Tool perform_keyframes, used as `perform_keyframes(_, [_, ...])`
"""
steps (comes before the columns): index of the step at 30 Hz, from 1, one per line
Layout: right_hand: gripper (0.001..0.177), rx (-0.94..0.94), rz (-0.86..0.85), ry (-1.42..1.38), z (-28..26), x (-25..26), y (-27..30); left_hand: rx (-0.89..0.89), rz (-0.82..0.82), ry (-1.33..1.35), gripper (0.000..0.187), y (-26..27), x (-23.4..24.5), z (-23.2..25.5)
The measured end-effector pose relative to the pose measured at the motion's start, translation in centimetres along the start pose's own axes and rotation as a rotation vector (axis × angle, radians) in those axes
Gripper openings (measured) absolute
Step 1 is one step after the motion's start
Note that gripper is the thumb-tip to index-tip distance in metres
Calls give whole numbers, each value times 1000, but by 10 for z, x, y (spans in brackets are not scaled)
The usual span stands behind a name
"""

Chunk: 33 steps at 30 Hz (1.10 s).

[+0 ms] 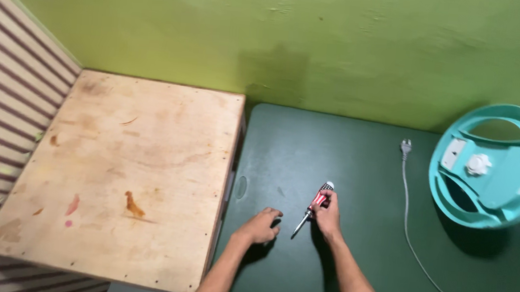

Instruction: The person uses a screwdriver to loosen a screw on the front grill of a teal table fan, then removes the grill and the fan blade. The removed parts are placed on a nearby wooden surface.

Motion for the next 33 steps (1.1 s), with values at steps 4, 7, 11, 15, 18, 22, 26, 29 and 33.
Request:
perform_keyframes(4, [80,54,116,-137,-24,24,22,-115,61,101,36,-16,-2,14])
perform_keyframes(7, [93,44,209,-174,-54,45,32,-234,107,123,32,-34,-2,39])
perform_keyframes(11, [93,112,244,-252,-79,82,53,-289,54,154,31,-53,-18,88])
perform_keyframes(15, [89,208,272,-394,-99,129,70,-285,-88,195,35,-59,-40,148])
perform_keyframes(18, [79,266,285,-416,-110,176,87,-282,-217,145,32,-61,-68,197])
perform_keyframes(22, [67,317,319,-446,-130,243,114,-379,-205,163,29,-62,-106,262])
perform_keyframes(26, [41,307,385,-426,-150,317,145,-467,-214,116,32,-66,-143,321])
perform_keyframes(29, [29,246,412,-443,-161,375,165,-552,-219,40,37,-70,-169,363])
perform_keyframes(33, [25,248,406,-443,-171,449,187,-616,-195,-76,37,-83,-207,417])
Point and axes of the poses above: each hand's wrist, its own y-axis away from the middle knuckle, its own x-axis out of the back of the hand, z = x × y, the point moved 1 cm from there along -y, towards the middle knuckle, and after that the axes turned 1 degree about y, right-handed, at the moved point
